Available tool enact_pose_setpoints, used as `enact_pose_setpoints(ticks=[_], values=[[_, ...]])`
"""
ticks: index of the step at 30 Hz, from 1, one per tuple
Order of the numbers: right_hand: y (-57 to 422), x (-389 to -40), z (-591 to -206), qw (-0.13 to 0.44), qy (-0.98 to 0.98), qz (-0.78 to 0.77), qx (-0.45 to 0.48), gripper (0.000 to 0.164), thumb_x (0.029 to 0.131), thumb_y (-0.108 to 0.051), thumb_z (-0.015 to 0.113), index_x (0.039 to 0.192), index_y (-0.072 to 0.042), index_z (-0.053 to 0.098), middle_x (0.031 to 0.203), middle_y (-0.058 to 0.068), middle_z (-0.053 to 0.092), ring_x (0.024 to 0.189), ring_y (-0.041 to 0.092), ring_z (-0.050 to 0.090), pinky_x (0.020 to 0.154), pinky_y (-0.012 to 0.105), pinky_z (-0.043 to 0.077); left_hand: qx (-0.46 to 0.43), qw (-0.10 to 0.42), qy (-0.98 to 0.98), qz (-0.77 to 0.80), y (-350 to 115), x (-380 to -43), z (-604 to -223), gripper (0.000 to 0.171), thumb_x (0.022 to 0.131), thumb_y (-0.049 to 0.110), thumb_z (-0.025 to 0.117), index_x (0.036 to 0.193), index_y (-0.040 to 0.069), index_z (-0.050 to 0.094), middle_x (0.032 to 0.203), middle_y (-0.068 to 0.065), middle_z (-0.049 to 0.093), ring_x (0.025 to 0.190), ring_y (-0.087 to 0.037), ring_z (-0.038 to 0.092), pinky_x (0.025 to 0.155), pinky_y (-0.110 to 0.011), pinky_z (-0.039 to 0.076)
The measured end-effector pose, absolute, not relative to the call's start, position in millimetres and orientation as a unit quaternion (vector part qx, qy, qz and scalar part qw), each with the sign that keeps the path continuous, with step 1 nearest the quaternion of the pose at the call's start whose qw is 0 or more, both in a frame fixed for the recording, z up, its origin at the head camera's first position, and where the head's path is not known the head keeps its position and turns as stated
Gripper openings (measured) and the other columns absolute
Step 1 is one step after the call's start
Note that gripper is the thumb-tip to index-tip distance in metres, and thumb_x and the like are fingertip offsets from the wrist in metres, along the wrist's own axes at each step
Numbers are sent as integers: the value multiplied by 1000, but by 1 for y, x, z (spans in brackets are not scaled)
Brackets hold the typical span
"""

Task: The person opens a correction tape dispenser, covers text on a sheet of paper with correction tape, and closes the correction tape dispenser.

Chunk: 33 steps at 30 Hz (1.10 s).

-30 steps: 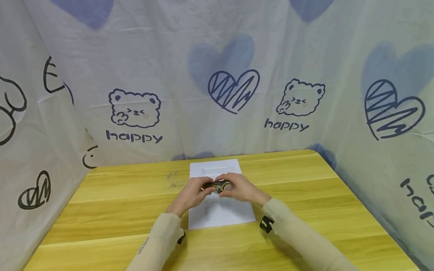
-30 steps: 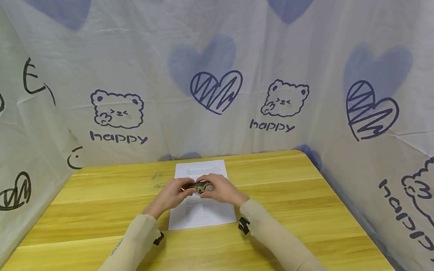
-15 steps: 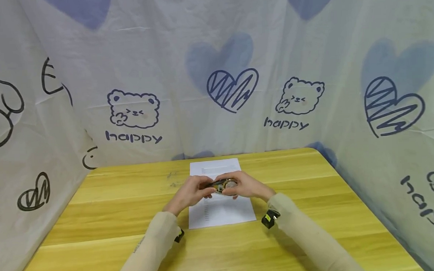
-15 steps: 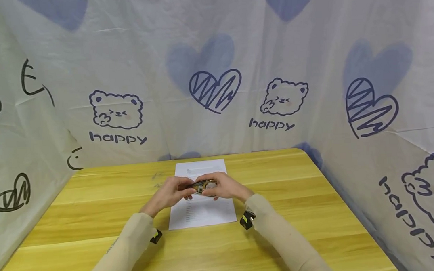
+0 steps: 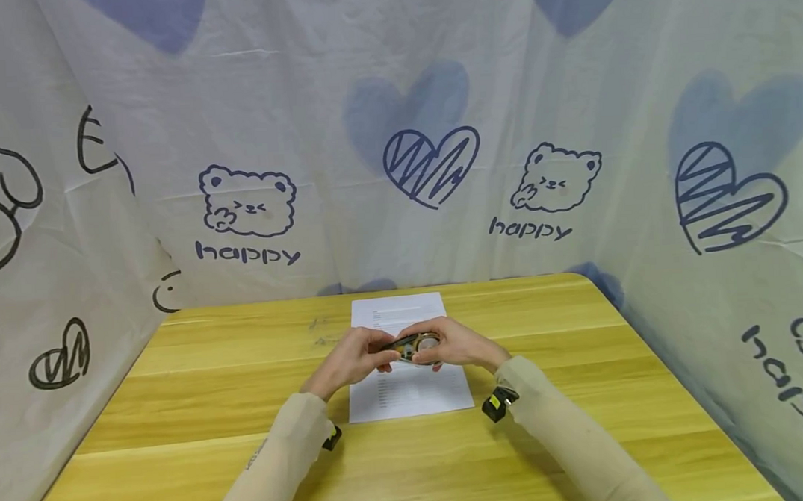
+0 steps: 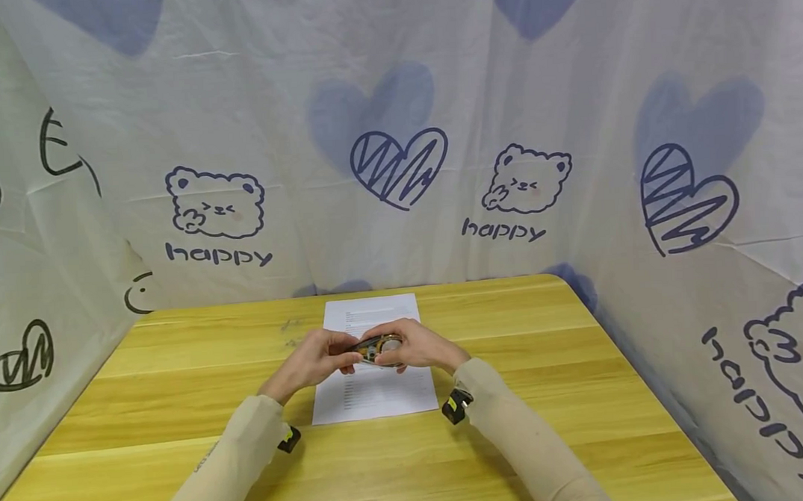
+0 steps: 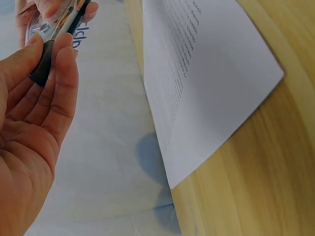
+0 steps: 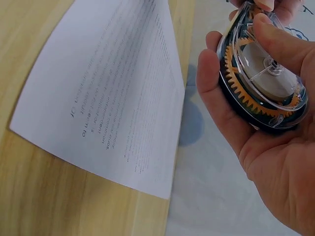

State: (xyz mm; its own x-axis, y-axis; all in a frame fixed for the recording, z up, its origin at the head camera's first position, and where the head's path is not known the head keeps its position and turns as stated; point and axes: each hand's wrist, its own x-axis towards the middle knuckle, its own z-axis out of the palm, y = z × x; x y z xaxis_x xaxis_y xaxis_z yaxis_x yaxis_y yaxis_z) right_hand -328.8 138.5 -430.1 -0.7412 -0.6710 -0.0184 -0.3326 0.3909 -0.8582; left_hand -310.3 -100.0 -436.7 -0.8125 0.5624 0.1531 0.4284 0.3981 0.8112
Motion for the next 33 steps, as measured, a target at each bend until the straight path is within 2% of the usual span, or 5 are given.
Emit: enact_pose_setpoints(ticks=[8, 16, 21, 25, 33], values=[[138, -332, -430, 194, 813, -448, -316, 39, 92, -18, 70, 128, -31, 64, 107, 5, 68, 84, 45, 63, 68, 59, 57, 294, 72, 829, 470, -101, -310, -439, 23, 94, 15, 67, 112, 2, 72, 96, -23, 73, 76, -40, 70, 70, -52, 59], [139, -332, -429, 211, 815, -445, -305, 40, 90, -16, 71, 127, -30, 65, 106, 5, 69, 84, 41, 65, 69, 59, 57, 286, 93, 823, 482, -101, -308, -440, 22, 92, 15, 68, 110, 3, 74, 95, -25, 73, 76, -42, 70, 69, -52, 60], [139, -331, -430, 214, 821, -428, -311, 40, 90, -15, 72, 127, -31, 65, 106, 2, 69, 77, 24, 65, 69, 58, 58, 288, 99, 826, 474, -101, -306, -444, 23, 93, 15, 68, 111, 2, 73, 94, -24, 73, 75, -42, 70, 68, -52, 59], [140, -331, -431, 220, 823, -413, -322, 40, 90, -13, 71, 127, -28, 66, 107, 3, 69, 76, 19, 63, 67, 58, 58, 289, 108, 828, 467, -102, -304, -448, 25, 93, 12, 67, 114, -1, 72, 94, -25, 73, 75, -41, 70, 69, -54, 58], [140, -333, -431, 186, 830, -420, -316, 38, 90, -15, 72, 126, -25, 65, 111, 4, 66, 78, 18, 63, 68, 56, 59, 281, 87, 820, 492, -101, -309, -446, 25, 93, 12, 67, 114, -1, 71, 98, -27, 72, 78, -43, 70, 71, -54, 59]])
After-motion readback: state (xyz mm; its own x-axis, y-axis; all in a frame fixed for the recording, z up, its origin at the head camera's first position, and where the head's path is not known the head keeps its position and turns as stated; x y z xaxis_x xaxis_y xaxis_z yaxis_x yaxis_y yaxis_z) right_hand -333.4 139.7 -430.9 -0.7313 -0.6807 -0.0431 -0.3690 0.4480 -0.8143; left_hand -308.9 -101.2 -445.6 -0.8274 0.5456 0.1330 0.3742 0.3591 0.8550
